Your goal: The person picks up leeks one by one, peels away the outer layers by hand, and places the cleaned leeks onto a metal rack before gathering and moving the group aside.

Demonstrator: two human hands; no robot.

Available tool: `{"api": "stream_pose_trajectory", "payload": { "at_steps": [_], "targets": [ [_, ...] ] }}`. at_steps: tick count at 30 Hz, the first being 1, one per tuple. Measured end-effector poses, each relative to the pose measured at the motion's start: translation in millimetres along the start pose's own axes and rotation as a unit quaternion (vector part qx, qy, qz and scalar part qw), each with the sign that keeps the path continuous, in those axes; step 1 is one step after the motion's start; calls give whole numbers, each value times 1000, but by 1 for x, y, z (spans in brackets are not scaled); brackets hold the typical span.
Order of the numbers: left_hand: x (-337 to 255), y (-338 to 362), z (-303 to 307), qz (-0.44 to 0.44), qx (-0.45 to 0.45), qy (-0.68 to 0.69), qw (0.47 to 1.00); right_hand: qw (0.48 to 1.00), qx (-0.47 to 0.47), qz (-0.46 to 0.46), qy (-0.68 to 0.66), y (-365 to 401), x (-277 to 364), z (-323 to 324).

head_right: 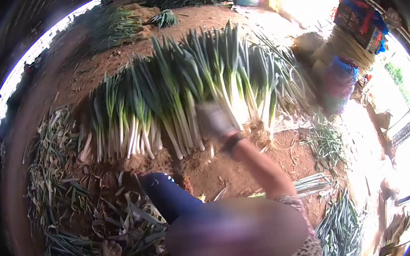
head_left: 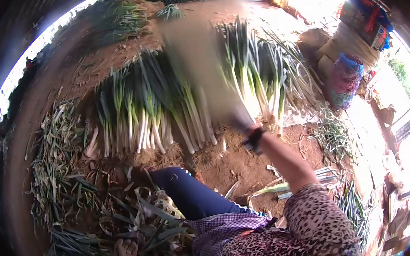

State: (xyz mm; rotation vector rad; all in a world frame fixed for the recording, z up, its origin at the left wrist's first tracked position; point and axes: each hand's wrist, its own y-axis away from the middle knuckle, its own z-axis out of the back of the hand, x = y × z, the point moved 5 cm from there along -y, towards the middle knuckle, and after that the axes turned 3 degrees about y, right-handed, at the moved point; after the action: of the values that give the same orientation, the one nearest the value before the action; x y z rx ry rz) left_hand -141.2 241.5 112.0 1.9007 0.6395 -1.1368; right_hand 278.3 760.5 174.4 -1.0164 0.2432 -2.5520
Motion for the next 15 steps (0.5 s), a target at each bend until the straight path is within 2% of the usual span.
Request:
{"api": "stream_pose_trajectory", "payload": {
  "at_steps": [2, 4, 5, 6, 7, 8, 9, 11, 12, 14, 15],
  "targets": [
    [1, 11, 45, -72, -21, -93, 993, 960, 164, 210, -85, 48, 152, -78],
    [11, 20, 100, -75, -47, -79, 993, 884, 169, 415, -132, 115, 249, -177],
    [9, 40, 104, -81, -67, -35, 994, 841, 239, 457, -167, 151, 307, -188],
    [2, 58, 105, -92, -99, 12, 991, 781, 289, 530, -163, 187, 338, -217],
    [1, 69, 124, -129, -89, -85, 984, 707, 333, 602, -163, 227, 358, -248],
    [14, 82, 150, -116, -153, 73, 979, 621, 370, 671, -166, 271, 372, -277],
    [21, 90, 170, -100, -186, 90, 973, 581, 331, 730, -145, 309, 364, -326],
    [32, 113, 211, -54, -269, 121, 954, 573, 414, 704, -65, 352, 372, -382],
    [43, 115, 223, -20, -311, 135, 940, 590, 531, 608, 21, 352, 374, -407],
    [25, 120, 218, -62, -296, 216, 928, 577, 614, 528, 109, 370, 373, -462],
    [11, 120, 214, -88, -279, 249, 923, 631, 634, 445, 45, 380, 382, -483]
  ]
}}
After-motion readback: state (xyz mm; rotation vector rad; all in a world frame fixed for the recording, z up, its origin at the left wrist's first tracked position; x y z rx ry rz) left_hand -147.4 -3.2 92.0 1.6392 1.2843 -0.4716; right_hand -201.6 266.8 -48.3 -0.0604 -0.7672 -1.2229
